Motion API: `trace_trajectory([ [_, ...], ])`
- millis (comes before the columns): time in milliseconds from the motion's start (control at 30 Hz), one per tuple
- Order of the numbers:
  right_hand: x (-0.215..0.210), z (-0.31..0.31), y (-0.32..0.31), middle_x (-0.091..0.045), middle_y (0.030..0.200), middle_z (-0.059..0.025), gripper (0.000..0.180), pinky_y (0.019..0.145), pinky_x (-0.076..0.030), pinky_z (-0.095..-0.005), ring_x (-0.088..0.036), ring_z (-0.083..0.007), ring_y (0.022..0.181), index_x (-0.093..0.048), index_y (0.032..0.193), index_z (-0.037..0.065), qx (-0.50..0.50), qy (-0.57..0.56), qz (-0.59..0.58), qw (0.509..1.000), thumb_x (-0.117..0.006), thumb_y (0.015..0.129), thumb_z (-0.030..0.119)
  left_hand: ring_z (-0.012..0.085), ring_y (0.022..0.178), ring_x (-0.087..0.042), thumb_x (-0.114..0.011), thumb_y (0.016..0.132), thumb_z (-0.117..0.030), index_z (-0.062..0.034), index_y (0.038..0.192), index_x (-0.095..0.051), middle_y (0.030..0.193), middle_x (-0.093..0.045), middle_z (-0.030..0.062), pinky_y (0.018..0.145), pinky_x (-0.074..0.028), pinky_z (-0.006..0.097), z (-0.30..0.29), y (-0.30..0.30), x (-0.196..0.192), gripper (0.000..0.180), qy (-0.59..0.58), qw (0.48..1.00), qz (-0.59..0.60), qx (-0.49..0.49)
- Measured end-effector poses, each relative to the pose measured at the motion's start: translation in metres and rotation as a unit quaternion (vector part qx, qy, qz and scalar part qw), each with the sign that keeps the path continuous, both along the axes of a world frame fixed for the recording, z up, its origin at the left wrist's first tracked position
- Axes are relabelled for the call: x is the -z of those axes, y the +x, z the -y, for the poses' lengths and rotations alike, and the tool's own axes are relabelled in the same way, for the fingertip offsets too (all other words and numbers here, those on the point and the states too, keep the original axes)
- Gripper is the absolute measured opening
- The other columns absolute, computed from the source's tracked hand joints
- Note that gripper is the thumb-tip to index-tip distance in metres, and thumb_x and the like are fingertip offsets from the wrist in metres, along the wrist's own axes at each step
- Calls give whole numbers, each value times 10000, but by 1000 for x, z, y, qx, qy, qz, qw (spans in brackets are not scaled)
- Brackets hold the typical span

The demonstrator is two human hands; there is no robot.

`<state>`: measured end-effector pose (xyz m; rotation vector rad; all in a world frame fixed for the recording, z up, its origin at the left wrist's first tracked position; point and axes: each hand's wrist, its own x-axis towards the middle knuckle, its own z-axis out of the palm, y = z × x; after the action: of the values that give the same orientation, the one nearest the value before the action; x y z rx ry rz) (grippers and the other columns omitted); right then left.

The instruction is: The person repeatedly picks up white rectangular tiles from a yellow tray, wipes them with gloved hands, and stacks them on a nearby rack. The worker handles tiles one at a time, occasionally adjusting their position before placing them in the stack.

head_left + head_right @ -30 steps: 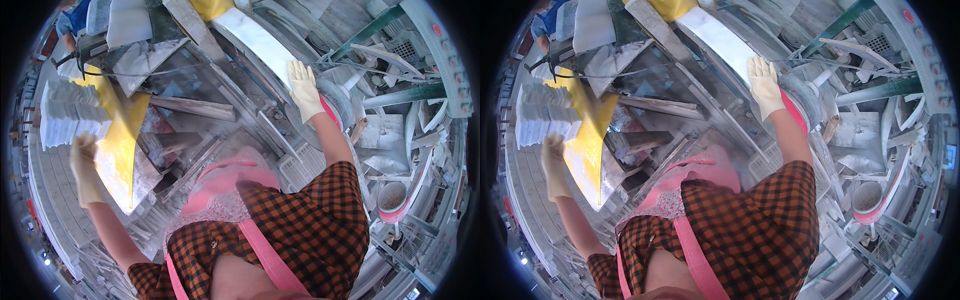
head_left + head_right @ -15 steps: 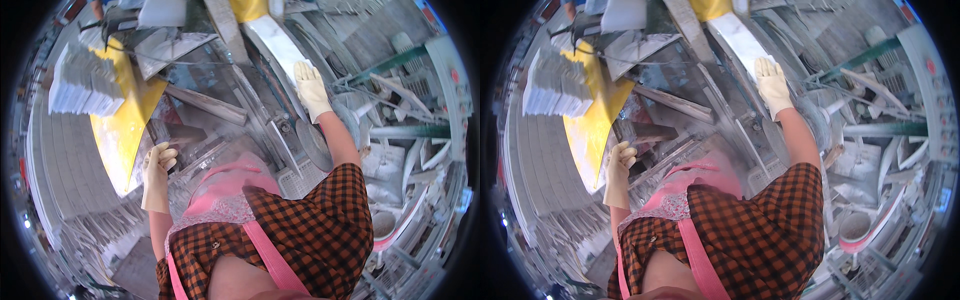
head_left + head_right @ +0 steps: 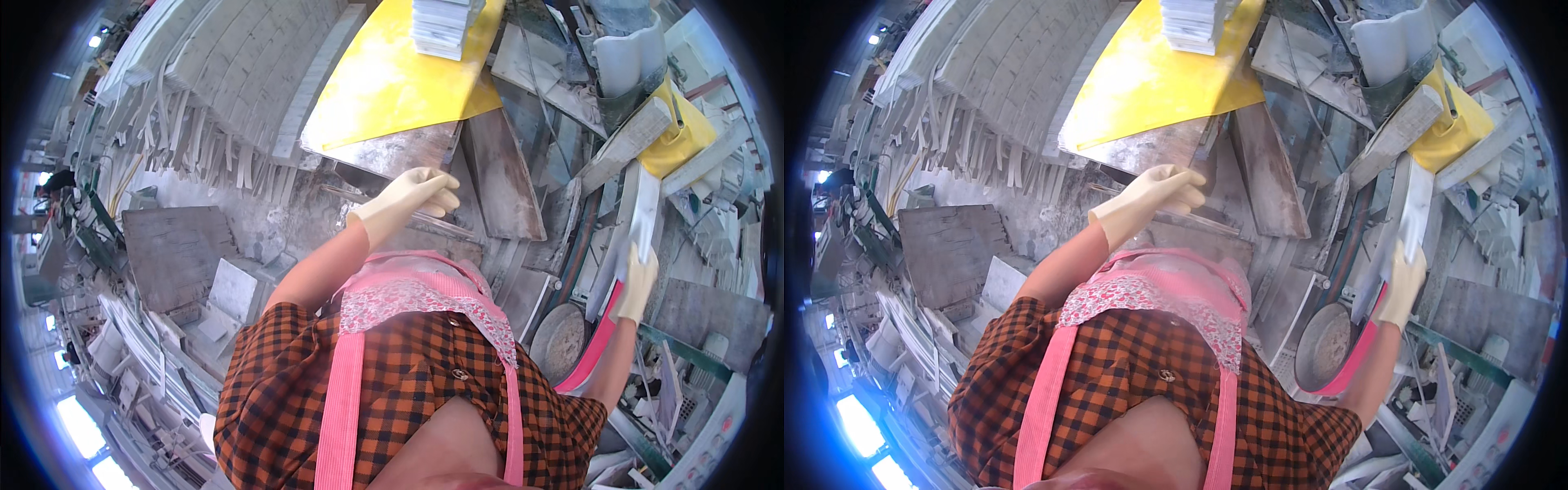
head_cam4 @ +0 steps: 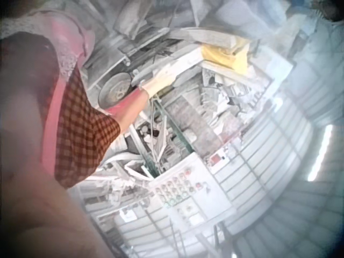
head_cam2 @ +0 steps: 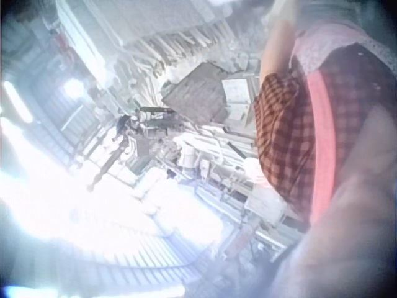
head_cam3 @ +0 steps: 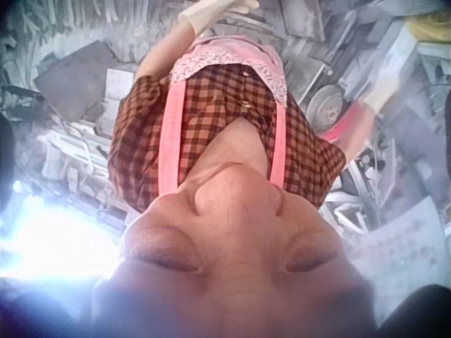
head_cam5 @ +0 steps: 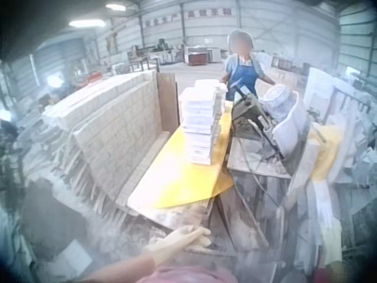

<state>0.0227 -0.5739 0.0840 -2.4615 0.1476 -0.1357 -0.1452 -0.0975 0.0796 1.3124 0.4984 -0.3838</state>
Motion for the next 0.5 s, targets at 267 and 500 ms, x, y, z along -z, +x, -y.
trace_trajectory([
  [267,19,-366,-43,-755,1061,-133,396,801,-551,-322,-714,-163,920,-703,1194,15,-261,290,70,918,-764,864,227,240,1037,-644,-591,973,-551,1,1354,-566,1164,-657,170,906,-521,342,-84,40,-18,671,154,983,96,12],
  [500,0,-503,-99,-704,1154,-206,662,887,-552,-457,-695,-385,1011,-562,1370,48,-309,49,-145,939,-756,829,378,316,1073,-638,-592,936,-541,102,1252,-591,1229,-629,255,929,-479,377,-143,46,-28,717,407,900,71,138],
])
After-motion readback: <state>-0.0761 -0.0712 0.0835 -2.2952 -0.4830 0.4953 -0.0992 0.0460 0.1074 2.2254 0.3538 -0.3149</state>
